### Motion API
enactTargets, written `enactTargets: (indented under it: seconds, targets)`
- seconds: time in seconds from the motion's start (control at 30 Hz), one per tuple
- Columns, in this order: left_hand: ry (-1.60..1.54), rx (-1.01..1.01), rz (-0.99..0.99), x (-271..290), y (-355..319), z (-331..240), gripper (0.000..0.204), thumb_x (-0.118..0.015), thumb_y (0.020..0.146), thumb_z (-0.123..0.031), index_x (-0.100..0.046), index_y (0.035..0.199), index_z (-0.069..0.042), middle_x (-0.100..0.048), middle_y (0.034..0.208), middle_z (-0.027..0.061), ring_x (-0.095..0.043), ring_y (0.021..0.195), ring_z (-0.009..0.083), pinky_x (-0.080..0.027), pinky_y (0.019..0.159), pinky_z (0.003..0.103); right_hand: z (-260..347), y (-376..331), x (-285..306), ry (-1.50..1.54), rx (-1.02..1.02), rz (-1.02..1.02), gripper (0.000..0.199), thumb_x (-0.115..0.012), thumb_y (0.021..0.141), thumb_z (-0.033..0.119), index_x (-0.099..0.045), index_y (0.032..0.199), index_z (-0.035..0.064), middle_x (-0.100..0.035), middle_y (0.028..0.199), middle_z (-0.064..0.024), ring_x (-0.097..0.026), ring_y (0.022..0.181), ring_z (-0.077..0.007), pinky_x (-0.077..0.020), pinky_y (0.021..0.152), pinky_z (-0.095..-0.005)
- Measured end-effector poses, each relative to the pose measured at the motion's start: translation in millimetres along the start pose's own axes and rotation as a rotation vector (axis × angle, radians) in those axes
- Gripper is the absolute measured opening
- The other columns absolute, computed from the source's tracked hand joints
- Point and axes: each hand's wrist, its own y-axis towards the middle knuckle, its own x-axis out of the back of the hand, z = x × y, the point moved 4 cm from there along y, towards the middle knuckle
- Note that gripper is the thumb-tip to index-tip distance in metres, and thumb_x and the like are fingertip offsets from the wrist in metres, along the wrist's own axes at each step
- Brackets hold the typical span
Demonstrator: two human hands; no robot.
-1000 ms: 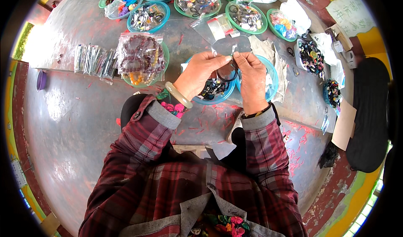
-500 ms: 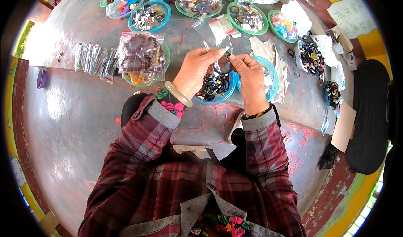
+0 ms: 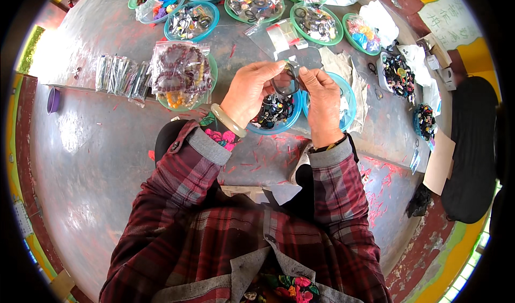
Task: The person sits on the floor and repeatedly picks small hair accessories from blue bowls, places them into clear plastic bags, and sets the filled bags aside. The person handles the items one at a time, using both hands to open the bags and insert the accessories.
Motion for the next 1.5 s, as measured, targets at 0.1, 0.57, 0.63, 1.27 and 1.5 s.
enactTargets:
  seconds: [0.1,0.57,0.63,1.27,1.5]
  targets:
    - [-0.005,-0.036,-0.032,3.1,1.2,-2.5,0.019,-0.061,0.085,-0.018,-0.061,0.092,0.000,-0.064,0.085,0.0056,-0.061,0.076,0.0126,-0.046,0.066,0.025,4.9,0.5,2.4,0.033,-0.033,-0.003,0.015,-0.065,0.082,0.014,-0.061,0.074,0.0026,-0.054,0.066,0.0037,-0.044,0.062,-0.0040,-0.0344,0.057,-0.0182]
    - [0.068,-0.031,-0.017,4.4,4.8,3.2,0.022,-0.062,0.085,-0.019,-0.061,0.092,0.001,-0.063,0.083,0.0050,-0.058,0.073,0.0093,-0.045,0.066,0.023,0.4,-1.8,-3.1,0.105,-0.163,0.074,0.009,-0.065,0.080,0.009,-0.063,0.079,0.0006,-0.059,0.070,0.0016,-0.049,0.063,-0.0043,-0.0377,0.058,-0.0181]
    - [0.161,-0.019,0.000,2.8,4.3,3.0,0.022,-0.062,0.084,-0.018,-0.062,0.092,0.002,-0.063,0.082,0.0051,-0.058,0.072,0.0091,-0.045,0.065,0.023,9.6,-3.6,-9.0,0.152,-0.174,0.008,0.009,-0.065,0.080,0.009,-0.064,0.080,0.0001,-0.059,0.069,0.0016,-0.049,0.063,-0.0046,-0.0380,0.059,-0.0185]
    - [0.349,0.001,0.059,-4.0,-0.5,5.4,0.023,-0.064,0.082,-0.016,-0.063,0.093,0.004,-0.063,0.080,0.0036,-0.056,0.070,0.0080,-0.044,0.064,0.022,3.4,-1.3,-0.4,0.214,-0.147,-0.038,0.015,-0.065,0.082,0.017,-0.065,0.083,0.0013,-0.062,0.074,-0.0010,-0.051,0.066,-0.0075,-0.0393,0.062,-0.0217]
    - [0.405,0.036,0.098,-7.5,2.0,10.8,0.021,-0.062,0.083,-0.015,-0.063,0.094,0.003,-0.063,0.083,0.0030,-0.055,0.076,0.0071,-0.042,0.067,0.021,-11.1,1.8,15.4,0.332,-0.212,-0.079,0.012,-0.064,0.082,0.014,-0.062,0.088,0.0033,-0.063,0.087,-0.0037,-0.056,0.077,-0.0129,-0.0416,0.069,-0.0259]
